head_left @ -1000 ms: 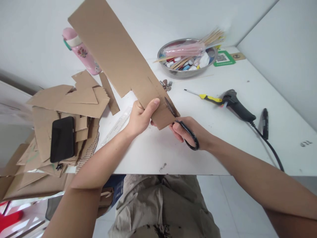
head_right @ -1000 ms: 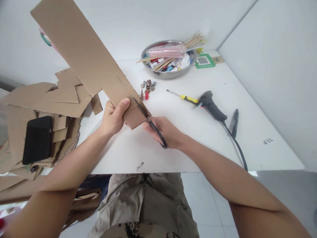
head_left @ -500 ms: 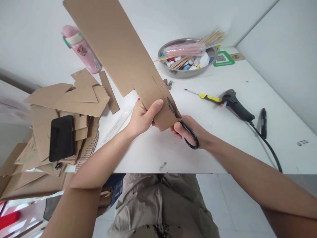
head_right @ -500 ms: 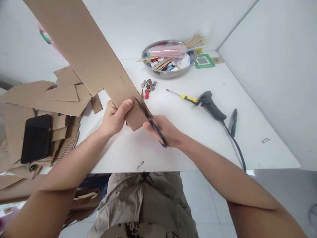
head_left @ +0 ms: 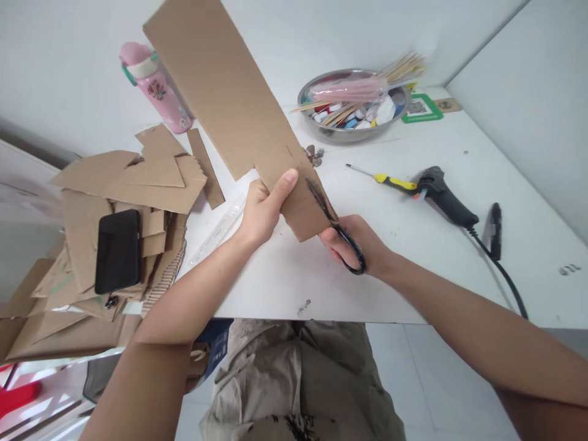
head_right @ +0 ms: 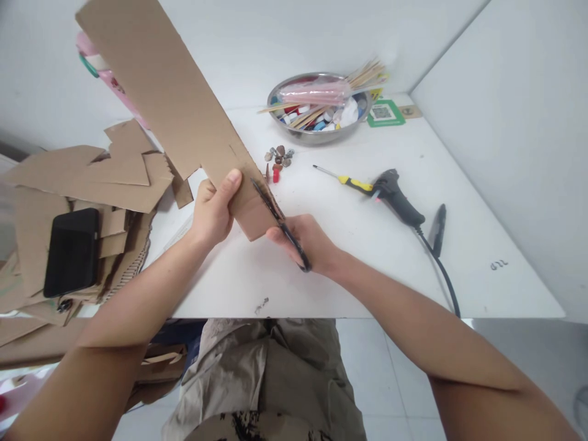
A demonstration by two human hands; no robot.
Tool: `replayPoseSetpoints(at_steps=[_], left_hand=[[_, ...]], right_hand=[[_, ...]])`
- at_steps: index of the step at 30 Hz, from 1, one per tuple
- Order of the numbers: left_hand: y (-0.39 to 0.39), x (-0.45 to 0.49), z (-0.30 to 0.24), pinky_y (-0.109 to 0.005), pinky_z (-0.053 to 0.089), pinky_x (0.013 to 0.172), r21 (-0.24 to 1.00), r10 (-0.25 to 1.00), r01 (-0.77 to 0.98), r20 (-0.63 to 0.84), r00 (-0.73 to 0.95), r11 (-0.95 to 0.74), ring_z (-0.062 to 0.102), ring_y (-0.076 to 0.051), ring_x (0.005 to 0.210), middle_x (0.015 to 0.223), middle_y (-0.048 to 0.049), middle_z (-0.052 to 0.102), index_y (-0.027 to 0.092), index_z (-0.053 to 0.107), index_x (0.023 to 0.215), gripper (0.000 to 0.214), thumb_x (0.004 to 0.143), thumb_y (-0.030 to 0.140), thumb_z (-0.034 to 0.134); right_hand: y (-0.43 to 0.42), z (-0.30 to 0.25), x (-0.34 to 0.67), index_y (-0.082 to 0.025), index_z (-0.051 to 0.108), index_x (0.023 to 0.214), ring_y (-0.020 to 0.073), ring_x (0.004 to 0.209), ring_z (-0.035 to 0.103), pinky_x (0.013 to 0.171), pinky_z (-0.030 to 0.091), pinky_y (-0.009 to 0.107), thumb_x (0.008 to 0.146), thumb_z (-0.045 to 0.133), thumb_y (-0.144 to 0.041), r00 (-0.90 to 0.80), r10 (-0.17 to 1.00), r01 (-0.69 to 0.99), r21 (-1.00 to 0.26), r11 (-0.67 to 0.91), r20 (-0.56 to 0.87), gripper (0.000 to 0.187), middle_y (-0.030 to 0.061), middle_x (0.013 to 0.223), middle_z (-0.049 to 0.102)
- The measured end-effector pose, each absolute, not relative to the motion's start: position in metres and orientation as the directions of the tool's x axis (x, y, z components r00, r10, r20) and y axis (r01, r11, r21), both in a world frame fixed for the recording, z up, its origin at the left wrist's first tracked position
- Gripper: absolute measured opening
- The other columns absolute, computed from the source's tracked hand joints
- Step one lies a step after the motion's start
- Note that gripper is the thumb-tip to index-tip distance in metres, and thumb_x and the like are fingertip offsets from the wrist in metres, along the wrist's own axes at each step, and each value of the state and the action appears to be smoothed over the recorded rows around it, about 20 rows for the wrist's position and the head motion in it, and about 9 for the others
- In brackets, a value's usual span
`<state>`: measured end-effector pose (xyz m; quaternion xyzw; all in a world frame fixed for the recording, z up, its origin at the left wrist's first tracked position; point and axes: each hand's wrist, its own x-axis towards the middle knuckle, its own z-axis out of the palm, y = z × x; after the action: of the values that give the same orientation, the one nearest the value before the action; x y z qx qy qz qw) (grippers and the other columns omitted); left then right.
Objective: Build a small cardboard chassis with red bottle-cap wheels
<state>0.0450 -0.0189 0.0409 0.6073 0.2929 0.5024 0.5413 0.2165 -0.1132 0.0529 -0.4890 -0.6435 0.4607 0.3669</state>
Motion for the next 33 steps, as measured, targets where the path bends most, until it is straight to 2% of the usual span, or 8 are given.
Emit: replayPoseSetpoints(at_steps=[3, 5, 8, 12, 18, 26, 31, 33], left_hand=[[-0.016, 0.044, 0.039, -0.031, 0.068, 0.071, 0.932, 0.894, -0.221, 0.345, 0.287, -0.289, 0.081, -0.024, 0.089, 0.081, -0.0037, 0.077, 0.022, 0.075, 0.086, 0.064, 0.086, 0.086, 0.081], [-0.017, 0.043, 0.039, -0.029, 0.063, 0.059, 0.933, 0.887, -0.201, 0.349, 0.301, -0.298, 0.077, -0.022, 0.077, 0.073, -0.0027, 0.071, 0.022, 0.073, 0.083, 0.063, 0.087, 0.085, 0.081], [-0.022, 0.041, 0.041, -0.026, 0.047, 0.040, 0.946, 0.865, -0.164, 0.322, 0.385, -0.278, 0.061, -0.015, 0.052, 0.059, 0.0007, 0.059, 0.023, 0.068, 0.074, 0.067, 0.087, 0.087, 0.079], [-0.025, 0.043, 0.042, -0.025, 0.036, 0.032, 0.951, 0.848, -0.156, 0.307, 0.432, -0.266, 0.049, -0.011, 0.043, 0.055, 0.0029, 0.051, 0.023, 0.064, 0.070, 0.071, 0.085, 0.091, 0.077], [-0.026, 0.043, 0.045, -0.024, 0.036, 0.033, 0.950, 0.851, -0.146, 0.313, 0.423, -0.277, 0.049, -0.011, 0.045, 0.058, 0.0020, 0.055, 0.023, 0.064, 0.071, 0.069, 0.086, 0.088, 0.078], [-0.029, 0.043, 0.052, -0.024, 0.036, 0.033, 0.939, 0.854, -0.146, 0.343, 0.391, -0.311, 0.051, -0.011, 0.044, 0.056, 0.0022, 0.057, 0.023, 0.062, 0.066, 0.074, 0.082, 0.094, 0.077], [-0.036, 0.043, 0.055, -0.025, 0.037, 0.030, 0.965, 0.820, -0.130, 0.263, 0.508, -0.228, 0.048, -0.010, 0.036, 0.053, 0.0024, 0.060, 0.023, 0.064, 0.068, 0.072, 0.085, 0.092, 0.076], [-0.039, 0.043, 0.057, -0.024, 0.036, 0.028, 0.970, 0.808, -0.138, 0.243, 0.537, -0.200, 0.046, -0.009, 0.033, 0.052, 0.0027, 0.060, 0.022, 0.063, 0.067, 0.072, 0.084, 0.091, 0.078]], right_hand=[[-0.115, 0.050, 0.215, -0.030, 0.037, 0.051, 0.0115, 0.037, 0.037, 0.041, 0.029, 0.033, 0.074, 0.041, -0.118, -0.289, 0.955, 0.257, -0.966, 0.007, -0.071, 0.091, -0.0029, 0.040, 0.038], [-0.116, 0.048, 0.215, -0.029, 0.038, 0.053, 0.0116, 0.038, 0.039, 0.043, 0.032, 0.033, 0.074, 0.040, -0.118, -0.309, 0.948, 0.249, -0.968, 0.004, -0.076, 0.091, -0.0033, 0.042, 0.040], [-0.117, 0.045, 0.217, -0.028, 0.042, 0.056, 0.0119, 0.043, 0.040, 0.048, 0.035, 0.033, 0.083, 0.036, -0.114, -0.306, 0.952, 0.219, -0.974, 0.057, -0.013, 0.090, -0.0030, 0.046, 0.042], [-0.116, 0.045, 0.220, -0.026, 0.046, 0.060, 0.0127, 0.048, 0.043, 0.052, 0.036, 0.034, 0.088, 0.036, -0.110, -0.337, 0.941, 0.202, -0.975, 0.086, 0.013, 0.089, -0.0026, 0.049, 0.045], [-0.115, 0.049, 0.215, -0.027, 0.045, 0.060, 0.0116, 0.041, 0.042, 0.045, 0.035, 0.031, 0.076, 0.050, -0.114, -0.271, 0.962, 0.145, -0.989, 0.015, -0.025, 0.089, -0.0033, 0.046, 0.046], [-0.120, 0.051, 0.208, -0.027, 0.043, 0.052, 0.0107, 0.035, 0.040, 0.039, 0.032, 0.030, 0.075, 0.053, -0.113, -0.259, 0.966, 0.096, -0.995, 0.006, -0.019, 0.090, -0.0030, 0.042, 0.042], [-0.115, 0.043, 0.210, -0.025, 0.053, 0.057, 0.0126, 0.043, 0.045, 0.045, 0.039, 0.032, 0.089, 0.042, -0.108, -0.342, 0.936, 0.064, -0.991, 0.115, 0.087, 0.090, 0.0003, 0.052, 0.053], [-0.113, 0.040, 0.210, -0.024, 0.051, 0.053, 0.0123, 0.045, 0.047, 0.045, 0.040, 0.032, 0.093, 0.041, -0.105, -0.334, 0.932, 0.042, -0.985, 0.166, 0.143, 0.090, 0.0023, 0.058, 0.059]])
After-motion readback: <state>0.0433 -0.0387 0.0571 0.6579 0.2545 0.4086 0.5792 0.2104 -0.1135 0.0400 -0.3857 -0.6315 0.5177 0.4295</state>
